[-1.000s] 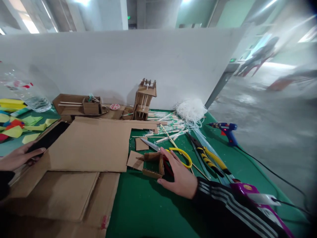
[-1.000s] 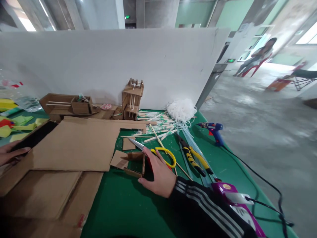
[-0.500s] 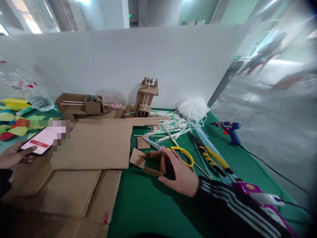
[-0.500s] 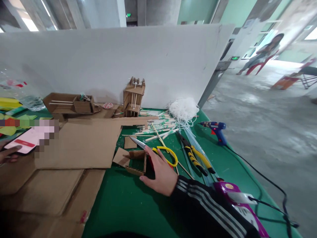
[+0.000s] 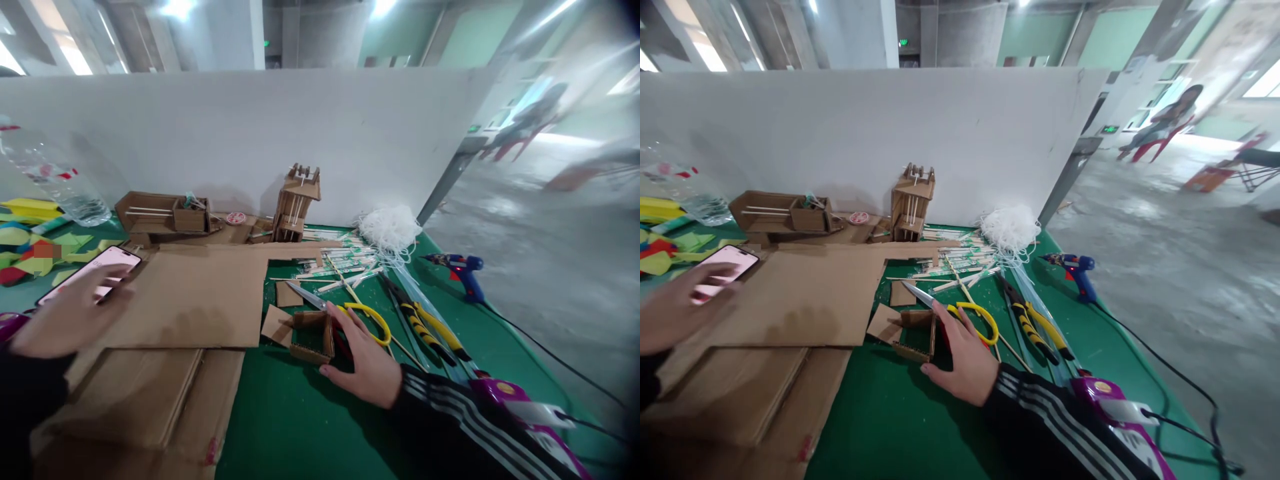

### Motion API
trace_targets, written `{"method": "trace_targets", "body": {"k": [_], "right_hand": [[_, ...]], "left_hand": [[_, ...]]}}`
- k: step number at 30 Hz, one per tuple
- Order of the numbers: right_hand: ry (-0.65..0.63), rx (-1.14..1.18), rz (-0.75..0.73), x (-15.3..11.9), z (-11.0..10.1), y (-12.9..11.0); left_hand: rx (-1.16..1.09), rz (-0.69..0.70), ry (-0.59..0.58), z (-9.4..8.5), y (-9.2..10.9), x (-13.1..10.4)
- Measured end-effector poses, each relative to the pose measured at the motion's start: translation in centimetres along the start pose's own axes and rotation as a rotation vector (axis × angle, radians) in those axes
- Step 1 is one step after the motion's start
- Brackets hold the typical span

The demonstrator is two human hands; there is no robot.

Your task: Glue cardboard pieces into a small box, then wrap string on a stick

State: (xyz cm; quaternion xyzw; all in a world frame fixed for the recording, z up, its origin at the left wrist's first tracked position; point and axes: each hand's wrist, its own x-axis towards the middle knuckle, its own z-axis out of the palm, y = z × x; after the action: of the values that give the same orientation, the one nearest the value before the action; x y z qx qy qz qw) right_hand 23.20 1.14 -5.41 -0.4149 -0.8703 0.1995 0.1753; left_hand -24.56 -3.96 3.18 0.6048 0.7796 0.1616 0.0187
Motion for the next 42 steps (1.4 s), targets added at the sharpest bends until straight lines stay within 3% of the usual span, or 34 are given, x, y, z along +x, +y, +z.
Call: {"method": "trace_targets", "body": {"k": [2, 5, 7, 10, 19, 32, 42], "right_hand": [[0.001, 0.002, -0.016, 0.0, 0.0, 0.0], [-0.002, 0.005, -0.008, 0.0, -0.2, -0.1], [-0.015, -0.007, -0.015, 0.0, -0.2, -0.1], [-0.017, -0.03, -0.027, 0.0, -0.2, -0.1], [-0.001, -0.036, -0.018, 0.0, -0.2, -0.3], [0.021, -0.049, -0.021, -0.3, 0.1, -0.3], [0.015, -0.044, -0.013, -0.2, 0.0, -0.3]], "left_hand": [[-0.136, 0.235, -0.197, 2.1, 5.6, -1.4], [-0.191, 0.572, -0.25, 5.6, 12.5, -2.7], [-0.188, 0.7, -0.288, 7.4, 15.5, -2.8], [-0.227, 0.785, -0.314, 9.2, 17.7, -2.3], [-0.32, 0.852, -0.293, 11.3, 18.3, -2.1], [-0.262, 0.893, -0.221, 12.1, 18.4, -2.7], [-0.243, 0.898, -0.24, 12.5, 18.0, -3.0]]}}
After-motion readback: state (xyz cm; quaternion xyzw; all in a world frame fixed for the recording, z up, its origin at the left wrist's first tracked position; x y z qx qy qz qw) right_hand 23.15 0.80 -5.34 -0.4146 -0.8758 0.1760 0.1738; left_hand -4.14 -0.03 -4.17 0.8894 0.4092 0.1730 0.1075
